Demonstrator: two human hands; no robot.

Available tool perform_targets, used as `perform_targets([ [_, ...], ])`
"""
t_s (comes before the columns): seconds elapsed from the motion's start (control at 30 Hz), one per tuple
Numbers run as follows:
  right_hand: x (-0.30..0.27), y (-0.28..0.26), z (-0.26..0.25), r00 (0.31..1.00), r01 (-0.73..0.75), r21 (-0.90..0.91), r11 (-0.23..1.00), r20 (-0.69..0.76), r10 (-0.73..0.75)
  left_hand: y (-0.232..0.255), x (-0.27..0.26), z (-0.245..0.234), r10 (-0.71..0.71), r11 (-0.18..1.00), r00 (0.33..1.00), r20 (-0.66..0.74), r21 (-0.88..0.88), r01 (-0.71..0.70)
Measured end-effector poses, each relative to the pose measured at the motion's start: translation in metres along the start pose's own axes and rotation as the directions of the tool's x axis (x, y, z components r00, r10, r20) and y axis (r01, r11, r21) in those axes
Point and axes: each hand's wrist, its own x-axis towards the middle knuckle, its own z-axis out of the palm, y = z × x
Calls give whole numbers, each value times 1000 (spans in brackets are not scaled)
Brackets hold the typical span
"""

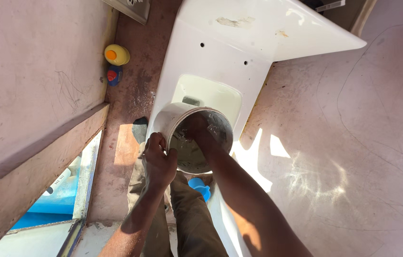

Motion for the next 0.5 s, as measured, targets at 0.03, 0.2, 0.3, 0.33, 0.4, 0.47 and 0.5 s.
perform_targets([
  [0.03,-8,-2,-11,999,38,50,998,14,-39,-1,1,-2,-80,994,997,23,-77,82],
  [0.2,-98,-18,-87,881,471,107,876,-94,-463,10,23,-10,-211,964,975,77,-150,220],
  [0.3,-121,-44,-130,791,605,541,584,-325,-518,17,44,-17,-394,858,892,219,-259,443],
  [0.33,-121,-54,-148,729,667,607,431,-416,-544,19,50,-20,-361,864,912,196,-298,406],
  [0.4,-108,-70,-173,690,715,409,568,-549,-472,20,63,-28,-292,870,945,146,-371,326],
  [0.47,-79,-80,-189,734,628,342,699,-559,-386,17,71,-35,-305,881,942,140,-335,334],
  [0.5,-68,-79,-194,752,574,308,758,-565,-340,13,74,-38,-312,885,940,136,-318,340],
])
